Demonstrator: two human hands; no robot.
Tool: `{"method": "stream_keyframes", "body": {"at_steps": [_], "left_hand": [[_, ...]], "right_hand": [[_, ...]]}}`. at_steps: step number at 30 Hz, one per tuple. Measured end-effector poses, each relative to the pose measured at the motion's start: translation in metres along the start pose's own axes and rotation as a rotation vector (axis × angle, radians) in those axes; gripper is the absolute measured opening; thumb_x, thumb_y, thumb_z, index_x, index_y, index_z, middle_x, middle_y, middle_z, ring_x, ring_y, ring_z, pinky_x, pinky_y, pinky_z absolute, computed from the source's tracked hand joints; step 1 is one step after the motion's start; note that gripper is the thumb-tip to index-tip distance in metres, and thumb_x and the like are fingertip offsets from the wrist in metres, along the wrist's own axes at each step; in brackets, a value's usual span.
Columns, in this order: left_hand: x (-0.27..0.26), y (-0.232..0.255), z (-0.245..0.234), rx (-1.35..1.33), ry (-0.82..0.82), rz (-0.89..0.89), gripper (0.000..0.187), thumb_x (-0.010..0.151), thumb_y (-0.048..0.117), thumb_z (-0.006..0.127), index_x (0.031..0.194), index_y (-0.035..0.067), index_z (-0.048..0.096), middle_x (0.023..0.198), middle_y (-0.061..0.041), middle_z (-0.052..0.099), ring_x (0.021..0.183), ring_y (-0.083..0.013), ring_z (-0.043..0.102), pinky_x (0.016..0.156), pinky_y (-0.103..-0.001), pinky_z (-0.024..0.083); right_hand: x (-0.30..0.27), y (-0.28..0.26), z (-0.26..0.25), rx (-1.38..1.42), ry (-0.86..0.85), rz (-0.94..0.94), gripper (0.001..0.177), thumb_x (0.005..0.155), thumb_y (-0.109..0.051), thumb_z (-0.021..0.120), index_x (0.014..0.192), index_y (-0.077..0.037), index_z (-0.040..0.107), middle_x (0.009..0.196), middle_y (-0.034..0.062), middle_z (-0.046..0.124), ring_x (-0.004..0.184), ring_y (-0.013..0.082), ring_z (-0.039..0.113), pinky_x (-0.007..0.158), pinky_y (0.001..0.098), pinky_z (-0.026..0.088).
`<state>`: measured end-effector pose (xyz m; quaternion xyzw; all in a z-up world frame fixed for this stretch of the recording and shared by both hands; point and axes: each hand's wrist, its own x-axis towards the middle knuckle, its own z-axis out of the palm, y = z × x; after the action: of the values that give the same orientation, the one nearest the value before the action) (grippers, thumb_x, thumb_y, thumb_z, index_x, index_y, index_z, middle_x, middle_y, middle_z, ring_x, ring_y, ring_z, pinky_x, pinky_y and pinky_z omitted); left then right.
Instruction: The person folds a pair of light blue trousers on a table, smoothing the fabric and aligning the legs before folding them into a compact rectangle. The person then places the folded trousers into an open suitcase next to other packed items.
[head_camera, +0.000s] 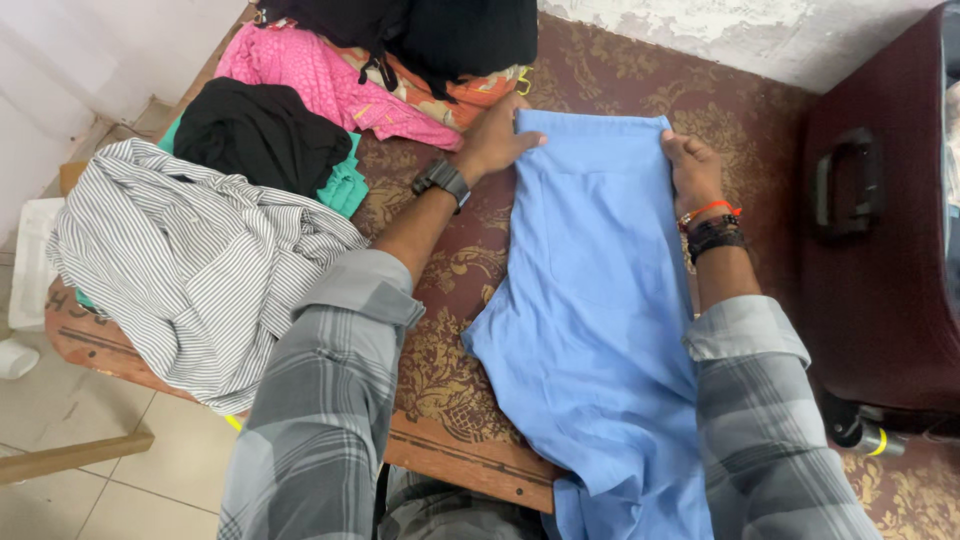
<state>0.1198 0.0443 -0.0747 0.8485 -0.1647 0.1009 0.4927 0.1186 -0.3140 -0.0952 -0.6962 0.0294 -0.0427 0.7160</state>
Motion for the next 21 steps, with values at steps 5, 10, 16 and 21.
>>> {"method": "stream_keyframes", "body": {"at_steps": [5,10,16,21], "left_hand": [[-0.011,0.027,0.002,0.116,0.115,0.024,0.065,0.086,0.028,0.08,0.135,0.001,0.048,0.119,-0.022,0.063,0.111,-0.037,0.064,0.094,-0.045,0.051],[-0.056,0.095,0.009,0.556,0.166,0.288,0.066,0.089,0.026,0.079,0.142,0.001,0.048,0.146,-0.027,0.046,0.137,-0.044,0.045,0.112,-0.052,0.04],[-0.076,0.089,0.018,0.596,-0.093,0.348,0.082,0.096,0.055,0.063,0.153,0.002,0.038,0.159,-0.027,0.031,0.15,-0.0424,0.025,0.121,-0.06,0.023],[-0.066,0.071,0.012,0.555,-0.19,0.221,0.089,0.096,0.064,0.055,0.156,0.002,0.034,0.163,-0.023,0.026,0.153,-0.0383,0.021,0.12,-0.064,0.016]], "right_hand": [[-0.011,-0.036,0.003,0.043,0.092,0.144,0.027,0.101,-0.03,0.064,0.122,-0.014,0.064,0.113,0.0034,0.068,0.09,0.0116,0.059,0.079,0.0281,0.048],[-0.089,-0.074,0.026,-0.901,-0.066,-0.612,0.053,0.116,-0.033,0.056,0.159,-0.006,0.042,0.164,0.0239,0.043,0.153,0.0398,0.043,0.127,0.053,0.036],[-0.156,-0.092,0.063,-1.265,-0.456,-0.609,0.079,0.1,-0.056,0.051,0.163,-0.014,0.028,0.17,0.0208,0.023,0.155,0.0448,0.019,0.122,0.0603,0.018],[-0.135,-0.075,0.026,-1.299,-0.404,-0.483,0.085,0.099,-0.066,0.045,0.162,-0.013,0.023,0.168,0.0212,0.02,0.154,0.0454,0.014,0.12,0.0593,0.015]]}}
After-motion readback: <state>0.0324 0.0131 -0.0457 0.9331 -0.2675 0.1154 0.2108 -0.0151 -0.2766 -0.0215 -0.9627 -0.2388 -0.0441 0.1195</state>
